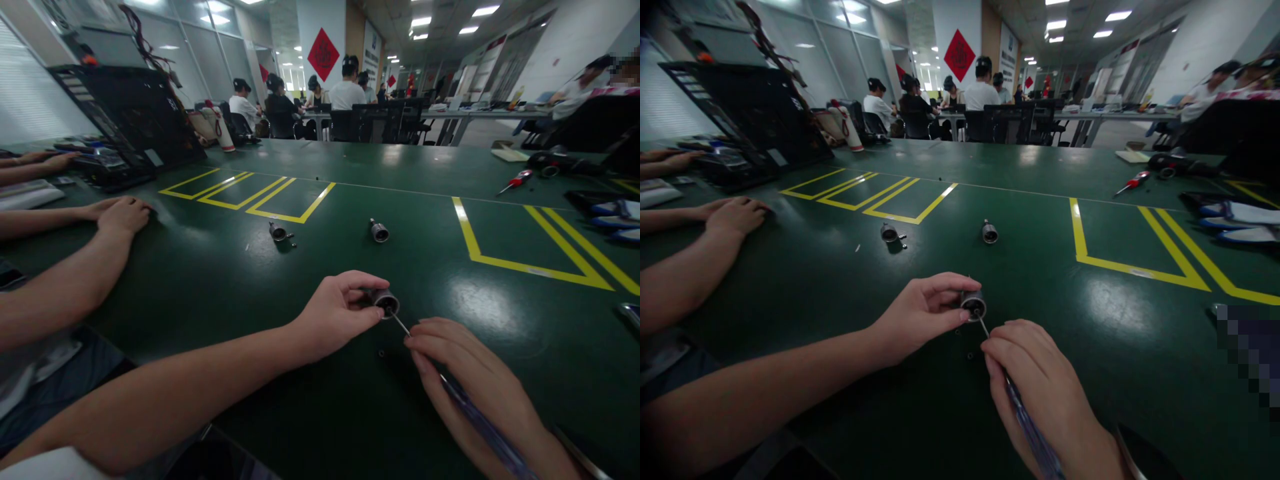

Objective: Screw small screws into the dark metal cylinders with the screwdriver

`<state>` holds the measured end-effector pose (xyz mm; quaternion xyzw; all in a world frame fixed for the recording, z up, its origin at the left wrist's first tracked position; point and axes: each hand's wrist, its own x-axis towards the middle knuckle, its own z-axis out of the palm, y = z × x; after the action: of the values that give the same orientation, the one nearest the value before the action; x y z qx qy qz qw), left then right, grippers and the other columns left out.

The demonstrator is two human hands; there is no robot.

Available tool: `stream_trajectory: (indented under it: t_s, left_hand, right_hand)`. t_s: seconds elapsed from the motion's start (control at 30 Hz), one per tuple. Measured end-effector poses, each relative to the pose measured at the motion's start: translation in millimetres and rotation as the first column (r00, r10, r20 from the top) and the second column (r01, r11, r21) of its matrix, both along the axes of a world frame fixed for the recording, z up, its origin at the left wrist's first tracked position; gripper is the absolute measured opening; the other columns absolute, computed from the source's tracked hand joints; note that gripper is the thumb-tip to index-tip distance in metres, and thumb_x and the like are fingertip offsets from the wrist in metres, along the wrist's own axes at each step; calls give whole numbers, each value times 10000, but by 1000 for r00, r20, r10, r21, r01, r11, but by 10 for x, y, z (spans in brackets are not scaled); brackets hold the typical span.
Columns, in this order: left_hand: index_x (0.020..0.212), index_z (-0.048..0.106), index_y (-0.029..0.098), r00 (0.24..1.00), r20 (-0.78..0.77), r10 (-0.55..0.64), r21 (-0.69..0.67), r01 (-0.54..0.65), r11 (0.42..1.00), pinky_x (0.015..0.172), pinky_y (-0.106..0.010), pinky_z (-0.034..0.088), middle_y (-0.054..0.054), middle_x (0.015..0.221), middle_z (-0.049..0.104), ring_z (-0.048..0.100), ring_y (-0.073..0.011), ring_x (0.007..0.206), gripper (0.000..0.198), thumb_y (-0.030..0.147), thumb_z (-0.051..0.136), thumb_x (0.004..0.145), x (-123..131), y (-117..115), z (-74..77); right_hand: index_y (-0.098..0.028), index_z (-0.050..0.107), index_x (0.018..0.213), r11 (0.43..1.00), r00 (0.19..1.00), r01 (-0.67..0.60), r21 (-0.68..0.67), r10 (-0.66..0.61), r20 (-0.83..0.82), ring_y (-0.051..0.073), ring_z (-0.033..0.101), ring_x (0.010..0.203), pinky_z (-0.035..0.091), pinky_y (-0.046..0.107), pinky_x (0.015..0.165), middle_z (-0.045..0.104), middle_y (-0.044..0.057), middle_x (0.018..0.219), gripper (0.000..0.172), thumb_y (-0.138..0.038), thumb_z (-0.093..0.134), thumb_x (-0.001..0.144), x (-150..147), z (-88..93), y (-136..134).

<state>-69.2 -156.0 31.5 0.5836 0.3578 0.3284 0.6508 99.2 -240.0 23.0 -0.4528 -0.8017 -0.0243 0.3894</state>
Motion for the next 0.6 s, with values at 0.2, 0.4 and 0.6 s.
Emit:
stream_trajectory:
  t_s: [0.2,0.4,0.6]
  left_hand:
    - [963,611,105,1000,-22,-6,77,8,997,758,-309,533,-58,879,664,650,-155,804,318,102,672,651,7,-26,-22]
    - [888,626,101,997,-41,63,142,-57,988,684,-274,538,-49,832,654,647,-146,742,266,121,663,625,44,-38,-57]
    - [871,634,115,994,-66,84,164,-72,984,681,-279,544,-57,849,665,649,-154,749,250,133,658,623,55,-43,-73]
  right_hand:
    - [-190,583,909,1000,1000,-7,-4,7,27,183,685,743,586,304,668,699,73,832,175,-107,446,840,4,-15,6]
    - [-203,576,925,1000,998,-22,-4,22,54,190,688,736,578,317,681,704,65,842,206,-89,434,828,-3,-27,-24]
    - [-182,571,988,1000,993,-26,-4,26,112,206,681,809,564,368,777,705,69,885,241,-69,440,820,-20,-74,-37]
